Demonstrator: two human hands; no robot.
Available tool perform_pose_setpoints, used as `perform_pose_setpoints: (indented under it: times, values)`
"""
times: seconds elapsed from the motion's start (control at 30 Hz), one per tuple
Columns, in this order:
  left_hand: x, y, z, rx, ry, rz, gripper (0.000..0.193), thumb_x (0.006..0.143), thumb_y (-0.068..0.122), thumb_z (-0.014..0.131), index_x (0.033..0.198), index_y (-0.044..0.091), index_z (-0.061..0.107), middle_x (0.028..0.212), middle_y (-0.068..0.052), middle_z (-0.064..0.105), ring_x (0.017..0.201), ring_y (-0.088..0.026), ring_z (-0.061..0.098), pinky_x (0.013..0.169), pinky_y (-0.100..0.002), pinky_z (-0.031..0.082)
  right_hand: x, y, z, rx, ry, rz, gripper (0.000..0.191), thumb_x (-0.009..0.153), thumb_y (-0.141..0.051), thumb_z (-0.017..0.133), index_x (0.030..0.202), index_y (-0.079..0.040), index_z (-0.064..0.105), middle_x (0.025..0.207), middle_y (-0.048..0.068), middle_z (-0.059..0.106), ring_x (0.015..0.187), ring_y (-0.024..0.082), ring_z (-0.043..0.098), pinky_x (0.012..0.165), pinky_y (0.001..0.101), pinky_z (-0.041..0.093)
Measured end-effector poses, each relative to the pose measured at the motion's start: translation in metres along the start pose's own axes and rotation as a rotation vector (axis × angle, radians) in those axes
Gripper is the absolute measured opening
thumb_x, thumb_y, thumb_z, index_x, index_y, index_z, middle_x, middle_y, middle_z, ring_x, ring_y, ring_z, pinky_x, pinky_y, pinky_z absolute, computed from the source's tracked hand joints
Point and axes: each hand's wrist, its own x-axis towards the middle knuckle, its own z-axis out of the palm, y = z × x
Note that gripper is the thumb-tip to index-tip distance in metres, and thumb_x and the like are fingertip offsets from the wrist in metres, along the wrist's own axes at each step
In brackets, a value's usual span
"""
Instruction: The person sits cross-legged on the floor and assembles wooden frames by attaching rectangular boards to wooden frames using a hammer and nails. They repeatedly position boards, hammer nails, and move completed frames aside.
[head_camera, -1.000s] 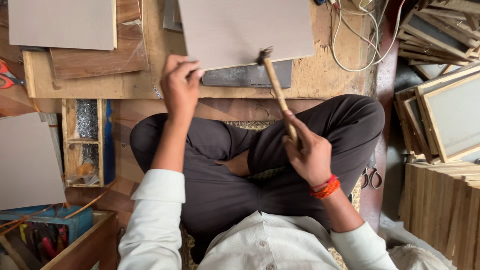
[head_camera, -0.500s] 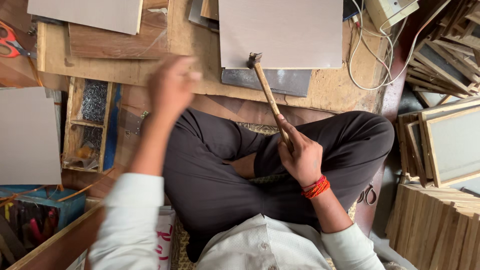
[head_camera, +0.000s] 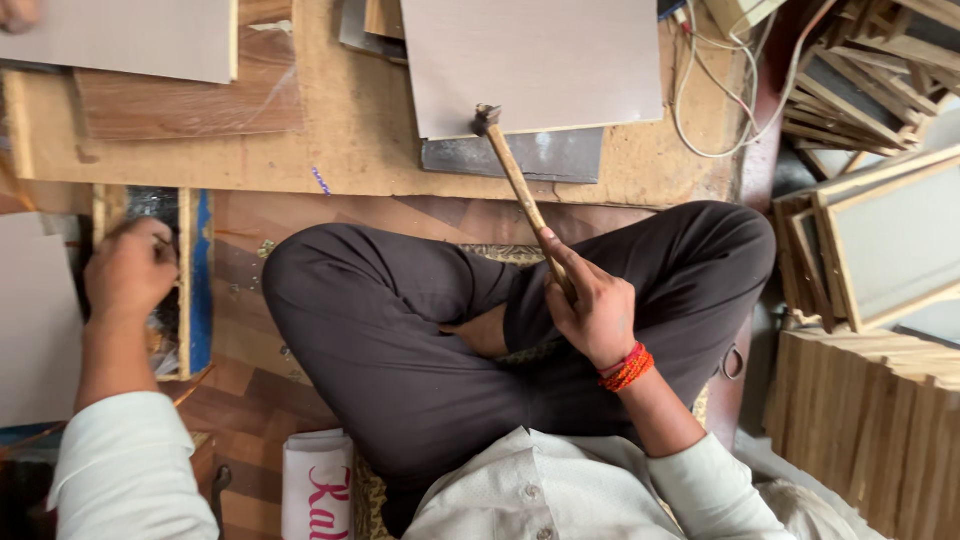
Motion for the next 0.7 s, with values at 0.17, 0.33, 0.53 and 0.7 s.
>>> perform_pose_setpoints:
  times: [0.17,0.33,0.53,0.7]
  values:
    - [-0.006,-0.001,0.003,-0.283,0.070,-0.087,0.010,0.095,0.012,0.079,0.097,0.004,0.072,0.088,-0.015,0.074,0.082,-0.029,0.072,0.081,-0.041,0.058,-0.001,0.001,0.000,-0.005,0.010,-0.019,0.059,0.085,-0.008,0.073,0.142,-0.017,0.061,0.084,0.011,0.071,0.062,0.027,0.067,0.056,0.0364,0.052]
    - [-0.004,0.013,-0.009,-0.302,0.297,0.014,0.010,0.089,0.003,0.080,0.093,0.001,0.071,0.088,-0.013,0.073,0.085,-0.025,0.071,0.082,-0.036,0.057,-0.004,0.004,-0.001,0.005,0.008,-0.021,0.059,0.085,-0.007,0.073,0.143,-0.017,0.062,0.084,0.011,0.071,0.062,0.027,0.067,0.056,0.0365,0.052]
    - [0.028,0.139,-0.020,-0.932,0.360,0.221,0.008,0.104,0.006,0.070,0.109,0.000,0.072,0.099,-0.007,0.065,0.091,-0.016,0.062,0.080,-0.028,0.050,-0.007,0.003,0.003,-0.007,0.012,-0.020,0.058,0.085,-0.007,0.074,0.142,-0.015,0.063,0.082,0.011,0.071,0.061,0.027,0.067,0.055,0.0367,0.052]
    - [0.055,0.296,-0.022,-0.915,0.358,0.476,0.003,0.099,0.005,0.069,0.099,0.005,0.067,0.111,-0.007,0.068,0.109,-0.024,0.064,0.097,-0.038,0.052,-0.008,0.003,0.005,-0.016,0.024,-0.036,0.058,0.085,-0.007,0.074,0.142,-0.015,0.063,0.081,0.010,0.070,0.062,0.026,0.067,0.057,0.0364,0.052]
